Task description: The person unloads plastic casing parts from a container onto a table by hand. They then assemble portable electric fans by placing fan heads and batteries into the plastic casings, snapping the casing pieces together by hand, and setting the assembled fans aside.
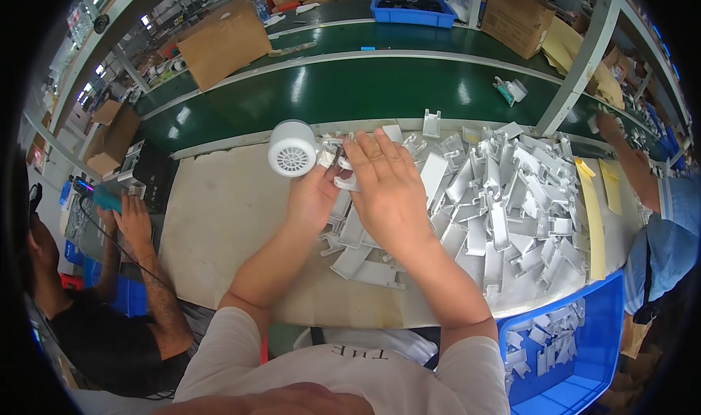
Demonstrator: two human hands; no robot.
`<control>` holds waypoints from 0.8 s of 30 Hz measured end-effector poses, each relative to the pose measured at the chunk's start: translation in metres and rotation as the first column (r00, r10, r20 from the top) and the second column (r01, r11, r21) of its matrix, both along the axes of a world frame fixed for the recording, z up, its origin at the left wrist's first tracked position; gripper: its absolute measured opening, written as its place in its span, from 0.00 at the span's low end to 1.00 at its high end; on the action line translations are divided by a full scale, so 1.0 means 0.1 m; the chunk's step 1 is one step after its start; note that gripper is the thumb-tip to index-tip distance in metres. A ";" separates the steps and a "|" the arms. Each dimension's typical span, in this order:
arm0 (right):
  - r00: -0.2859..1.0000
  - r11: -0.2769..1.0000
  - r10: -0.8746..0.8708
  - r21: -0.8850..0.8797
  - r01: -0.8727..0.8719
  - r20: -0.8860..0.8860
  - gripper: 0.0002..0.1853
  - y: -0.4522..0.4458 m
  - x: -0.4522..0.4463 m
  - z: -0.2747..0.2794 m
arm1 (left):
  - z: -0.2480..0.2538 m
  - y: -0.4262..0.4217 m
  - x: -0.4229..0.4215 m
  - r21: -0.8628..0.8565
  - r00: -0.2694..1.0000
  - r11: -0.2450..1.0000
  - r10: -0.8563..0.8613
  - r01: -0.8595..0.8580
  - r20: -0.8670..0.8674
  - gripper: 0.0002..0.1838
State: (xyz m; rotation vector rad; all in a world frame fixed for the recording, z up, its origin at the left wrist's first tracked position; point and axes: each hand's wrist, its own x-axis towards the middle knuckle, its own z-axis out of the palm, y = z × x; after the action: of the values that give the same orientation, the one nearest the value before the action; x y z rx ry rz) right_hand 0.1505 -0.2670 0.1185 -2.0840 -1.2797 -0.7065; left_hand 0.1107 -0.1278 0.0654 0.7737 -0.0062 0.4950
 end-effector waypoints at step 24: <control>0.998 0.999 0.009 0.043 -0.011 0.061 0.38 0.03 -0.01 0.00 | 0.00 -0.21 -0.10 -0.020 0.994 0.997 0.071 -0.069 0.089 0.23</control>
State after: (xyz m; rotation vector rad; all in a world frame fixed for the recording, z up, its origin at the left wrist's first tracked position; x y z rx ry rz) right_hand 0.1498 -0.2640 0.1189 -2.0344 -1.2951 -0.7913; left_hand 0.1006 -0.1490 0.0653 0.7370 -0.0584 0.5954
